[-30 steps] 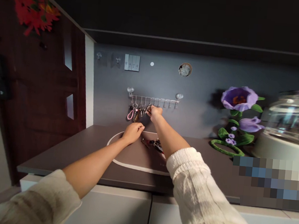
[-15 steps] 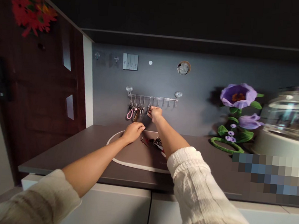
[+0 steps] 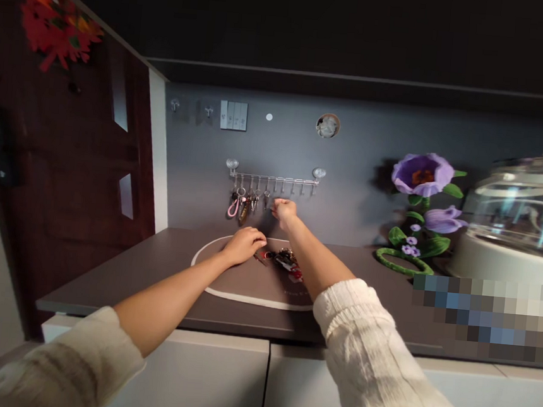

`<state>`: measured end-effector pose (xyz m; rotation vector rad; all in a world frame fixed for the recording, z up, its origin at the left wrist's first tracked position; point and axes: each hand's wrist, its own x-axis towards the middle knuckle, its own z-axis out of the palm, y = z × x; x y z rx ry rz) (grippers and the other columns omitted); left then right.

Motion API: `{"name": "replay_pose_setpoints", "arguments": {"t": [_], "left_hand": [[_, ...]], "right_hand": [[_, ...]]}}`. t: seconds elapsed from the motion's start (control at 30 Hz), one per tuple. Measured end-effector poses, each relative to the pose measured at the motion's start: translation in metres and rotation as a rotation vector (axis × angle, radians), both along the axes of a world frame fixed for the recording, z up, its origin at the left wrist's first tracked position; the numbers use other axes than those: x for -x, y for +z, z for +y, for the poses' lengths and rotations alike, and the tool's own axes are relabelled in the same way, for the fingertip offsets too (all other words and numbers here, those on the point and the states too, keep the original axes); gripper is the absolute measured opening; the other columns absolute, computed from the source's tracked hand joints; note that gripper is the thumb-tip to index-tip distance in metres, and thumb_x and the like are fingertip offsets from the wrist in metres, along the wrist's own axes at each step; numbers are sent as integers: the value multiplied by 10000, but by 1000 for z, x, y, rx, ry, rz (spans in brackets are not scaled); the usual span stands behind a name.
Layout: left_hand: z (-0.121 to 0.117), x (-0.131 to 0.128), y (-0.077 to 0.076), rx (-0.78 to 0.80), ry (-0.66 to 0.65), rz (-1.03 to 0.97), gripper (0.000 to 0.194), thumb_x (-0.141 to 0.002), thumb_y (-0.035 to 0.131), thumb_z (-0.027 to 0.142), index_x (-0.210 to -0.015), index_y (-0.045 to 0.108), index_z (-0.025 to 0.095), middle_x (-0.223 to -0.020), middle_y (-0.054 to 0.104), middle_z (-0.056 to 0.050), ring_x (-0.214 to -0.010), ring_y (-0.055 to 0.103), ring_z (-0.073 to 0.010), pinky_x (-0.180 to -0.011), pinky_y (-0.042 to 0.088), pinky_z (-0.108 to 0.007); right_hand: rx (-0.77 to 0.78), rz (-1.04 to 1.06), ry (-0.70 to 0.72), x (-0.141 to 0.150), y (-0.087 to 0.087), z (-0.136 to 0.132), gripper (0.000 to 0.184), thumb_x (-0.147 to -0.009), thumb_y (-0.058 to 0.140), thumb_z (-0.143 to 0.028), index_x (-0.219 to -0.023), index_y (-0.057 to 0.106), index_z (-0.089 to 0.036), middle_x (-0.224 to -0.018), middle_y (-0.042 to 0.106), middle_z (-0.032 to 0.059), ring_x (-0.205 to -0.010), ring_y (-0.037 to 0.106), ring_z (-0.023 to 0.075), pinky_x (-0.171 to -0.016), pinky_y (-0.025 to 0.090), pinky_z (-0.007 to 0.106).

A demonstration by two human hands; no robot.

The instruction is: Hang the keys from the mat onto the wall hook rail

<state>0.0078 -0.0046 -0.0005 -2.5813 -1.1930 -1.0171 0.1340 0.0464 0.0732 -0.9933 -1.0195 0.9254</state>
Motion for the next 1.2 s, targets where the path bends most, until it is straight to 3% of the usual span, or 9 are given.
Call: {"name": "replay_pose_setpoints", "arguments": {"t": [0.3,0.5,0.67,0.9,1.2], "left_hand": [[-7,-4,-1,14,29,35,211,-808,458,254,-864,659,223,-893,645,-38,-888,535,-174,-823,392,-317],[-12,-4,-2,22,49,50,207,-800,468,284,-837,663,225,-876,636,-38,-887,526,-181,-825,373,-336],[-17,-6,-3,61,48,90,198,-785,492,303,-788,671,219,-871,625,-48,-898,525,-195,-831,367,-357],[-14,-9,-6,153,104,70,180,-758,530,312,-758,679,211,-857,636,-50,-881,542,-192,-821,382,-347],[-9,-10,-8,168,88,45,150,-750,539,269,-725,668,198,-816,623,-41,-838,534,-176,-788,389,-309]], "right_hand": [[-94,-173,-22,-21,-15,-35,95,-693,519,-99,-609,520,-143,-542,512,-43,-472,414,38,-498,346,162],[-131,-322,-90,-40,-40,-54,99,-701,491,-117,-620,541,-143,-569,524,-35,-535,450,57,-590,367,187],[-98,-566,-162,-53,-58,-57,72,-696,536,-152,-630,565,-157,-627,587,-9,-608,508,90,-658,386,210],[-117,-870,-169,-56,-62,-58,133,-670,544,-80,-580,563,-176,-630,603,-2,-609,502,104,-664,387,217],[-162,-977,-128,-51,-68,-55,162,-653,573,-59,-566,591,-194,-603,607,4,-570,495,117,-644,380,222]]}}
